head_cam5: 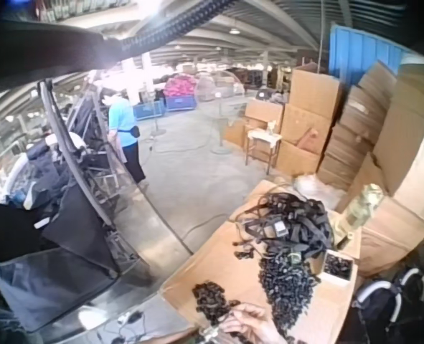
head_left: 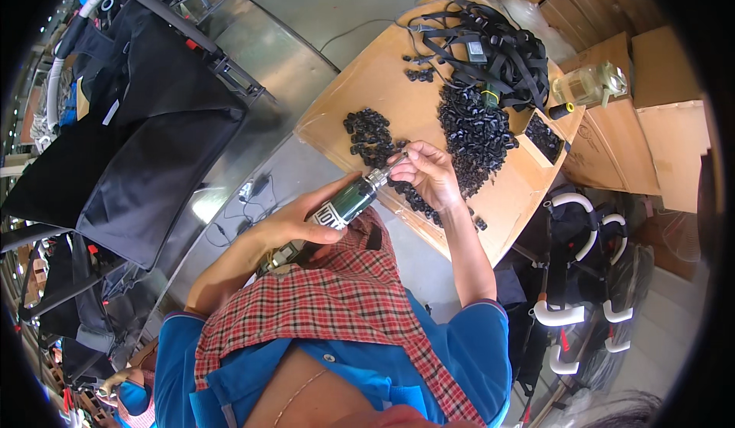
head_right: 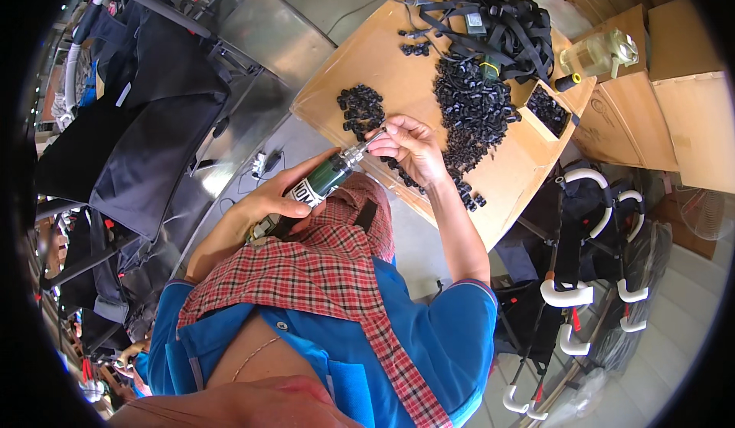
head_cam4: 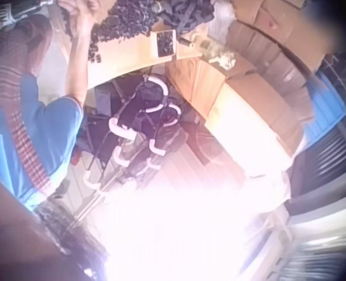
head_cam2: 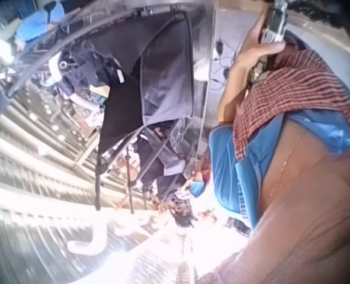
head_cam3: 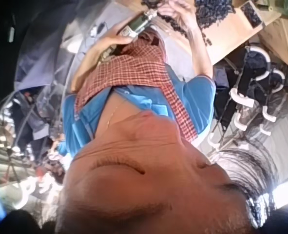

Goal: The person uses a cordless drill to attach black plastic fasteners to a stroller frame, securing the fabric seat and canopy. They repeatedly pick fasteners from a pile on a table, position the stroller, and drive the fasteners into place.

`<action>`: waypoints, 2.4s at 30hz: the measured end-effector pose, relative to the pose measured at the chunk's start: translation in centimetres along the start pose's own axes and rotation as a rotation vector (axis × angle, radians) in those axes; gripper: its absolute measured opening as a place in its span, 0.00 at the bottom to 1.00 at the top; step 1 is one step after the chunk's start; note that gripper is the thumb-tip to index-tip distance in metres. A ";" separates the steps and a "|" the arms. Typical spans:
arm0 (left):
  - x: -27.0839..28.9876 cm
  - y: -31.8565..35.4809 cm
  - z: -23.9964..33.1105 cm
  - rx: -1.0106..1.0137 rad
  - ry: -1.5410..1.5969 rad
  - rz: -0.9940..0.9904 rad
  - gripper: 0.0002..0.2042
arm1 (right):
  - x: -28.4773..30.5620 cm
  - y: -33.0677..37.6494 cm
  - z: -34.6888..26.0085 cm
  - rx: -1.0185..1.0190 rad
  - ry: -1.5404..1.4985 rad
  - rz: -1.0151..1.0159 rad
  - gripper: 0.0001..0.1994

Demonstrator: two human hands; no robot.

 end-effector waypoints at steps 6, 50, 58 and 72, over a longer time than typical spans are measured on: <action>0.1 0.1 -0.5 0.049 0.000 -0.011 0.52 | -0.4 0.7 -0.2 -0.032 0.330 0.080 0.08; 3.1 39.6 1.1 -1.297 0.058 0.284 0.59 | -52.4 -26.6 13.2 0.577 1.011 -0.910 0.22; 10.2 45.8 1.6 -1.354 0.091 0.348 0.56 | -59.1 -32.3 18.8 0.662 1.352 -0.812 0.16; 13.3 45.2 4.3 -1.273 0.114 0.371 0.54 | -58.3 -33.8 18.5 0.577 1.405 -0.841 0.21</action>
Point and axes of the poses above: each hand's wrist, its own y-axis away from the middle knuckle, its own x-axis out of the back of the hand, z = x × y, the point moved 4 cm from there along -y, towards the middle knuckle, and after that the axes turned 11 degrees about -z, right-handed, at the moved point
